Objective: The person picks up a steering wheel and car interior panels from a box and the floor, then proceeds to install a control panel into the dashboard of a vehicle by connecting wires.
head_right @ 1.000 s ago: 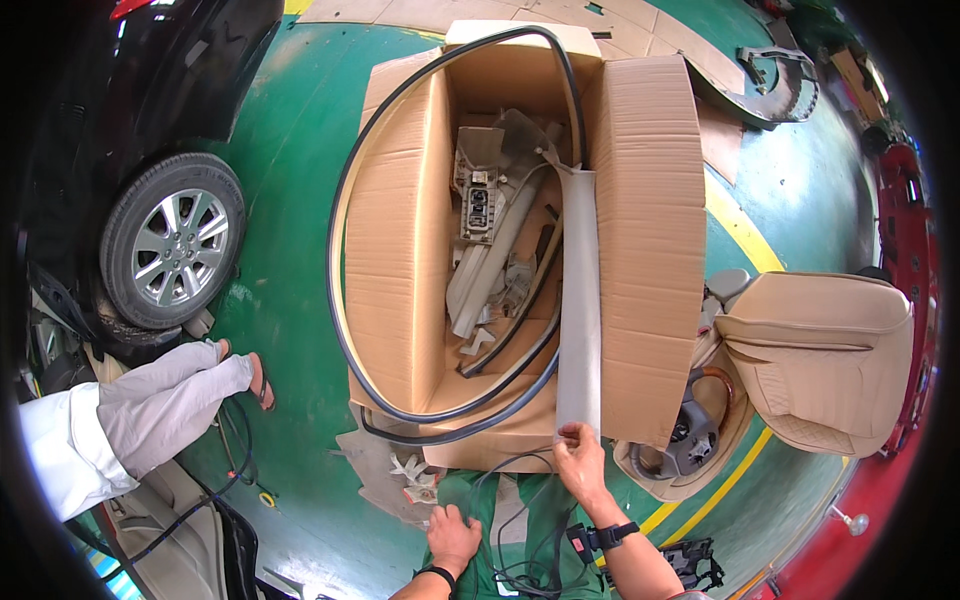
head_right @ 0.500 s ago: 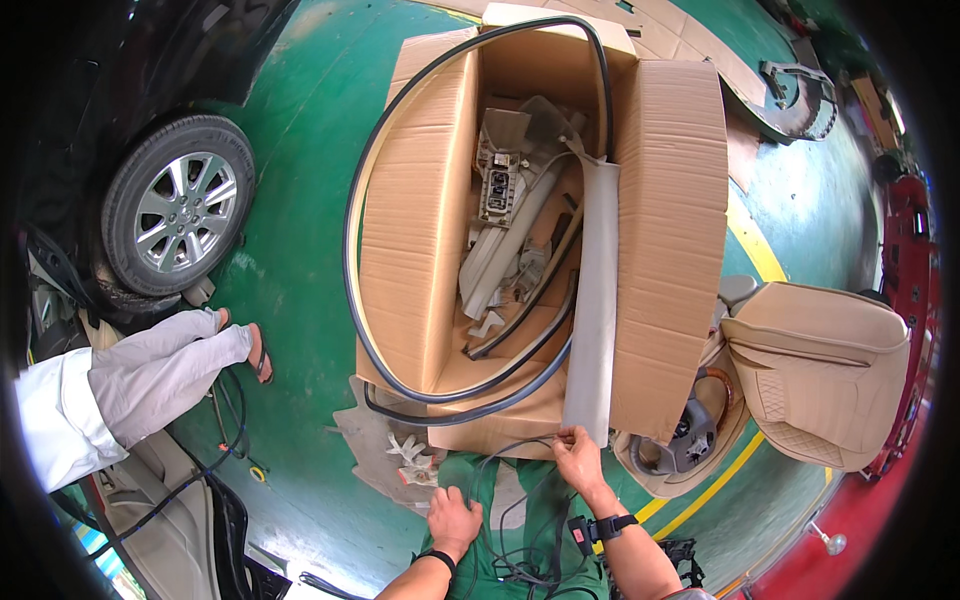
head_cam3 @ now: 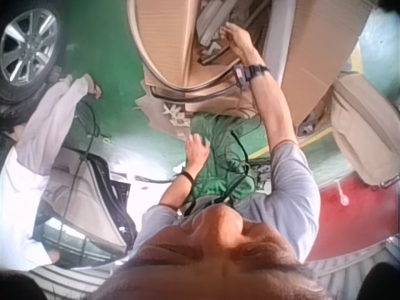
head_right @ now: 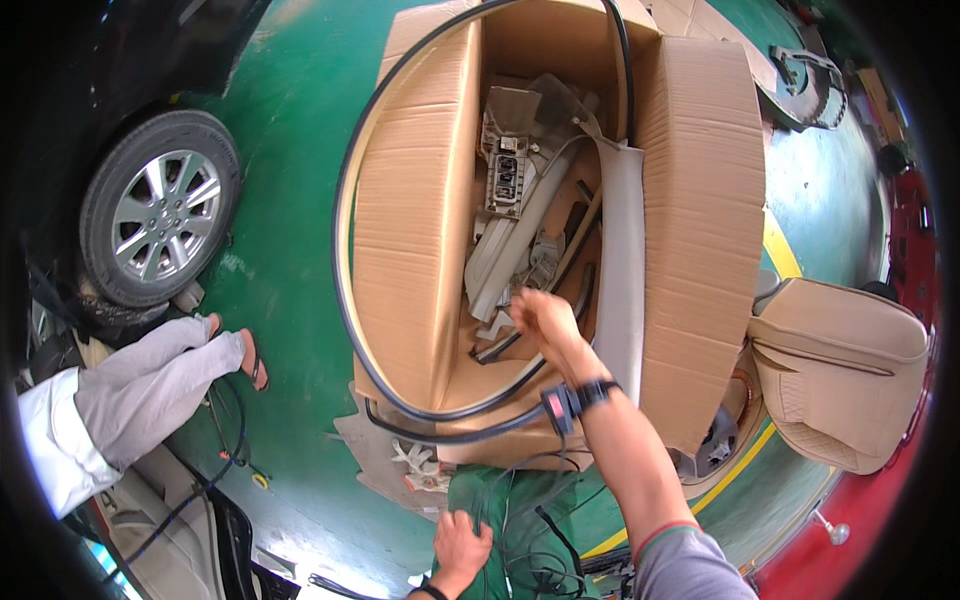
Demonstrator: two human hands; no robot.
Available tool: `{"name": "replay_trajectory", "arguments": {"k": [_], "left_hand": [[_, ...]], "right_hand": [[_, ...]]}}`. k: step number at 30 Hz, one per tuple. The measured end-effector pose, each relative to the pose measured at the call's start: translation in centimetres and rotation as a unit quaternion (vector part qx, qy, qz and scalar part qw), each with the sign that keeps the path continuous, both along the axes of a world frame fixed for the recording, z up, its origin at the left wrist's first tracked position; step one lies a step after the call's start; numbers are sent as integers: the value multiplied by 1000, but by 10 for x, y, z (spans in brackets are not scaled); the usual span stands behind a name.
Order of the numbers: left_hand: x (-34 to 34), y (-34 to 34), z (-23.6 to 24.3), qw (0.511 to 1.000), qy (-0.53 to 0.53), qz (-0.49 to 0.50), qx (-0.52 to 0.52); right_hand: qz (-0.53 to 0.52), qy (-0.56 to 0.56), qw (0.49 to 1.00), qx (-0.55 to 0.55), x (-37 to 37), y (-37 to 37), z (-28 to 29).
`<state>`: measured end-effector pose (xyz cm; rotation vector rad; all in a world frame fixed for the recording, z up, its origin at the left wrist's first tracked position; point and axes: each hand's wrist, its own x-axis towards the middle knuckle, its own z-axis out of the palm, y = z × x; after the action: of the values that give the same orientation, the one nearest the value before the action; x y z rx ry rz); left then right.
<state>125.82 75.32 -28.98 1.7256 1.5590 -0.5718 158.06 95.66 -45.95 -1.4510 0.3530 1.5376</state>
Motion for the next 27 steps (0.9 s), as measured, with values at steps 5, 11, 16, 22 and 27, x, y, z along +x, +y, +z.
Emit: {"name": "replay_trajectory", "arguments": {"k": [5,11,16,22,27], "left_hand": [[-6,35,24,994,-40,97,-33],[-17,48,15,997,-30,64,-11],[-18,66,6,994,-29,98,-26],[-7,47,3,994,-38,97,-26],[2,16,-2,992,-32,126,-3]], "right_hand": [[-135,20,991,13,21,89,-146],[-270,94,958,19,17,157,-251],[-339,55,939,28,31,161,-266],[-292,75,953,-37,42,83,-139],[-214,23,969,-123,26,-39,17]]}}
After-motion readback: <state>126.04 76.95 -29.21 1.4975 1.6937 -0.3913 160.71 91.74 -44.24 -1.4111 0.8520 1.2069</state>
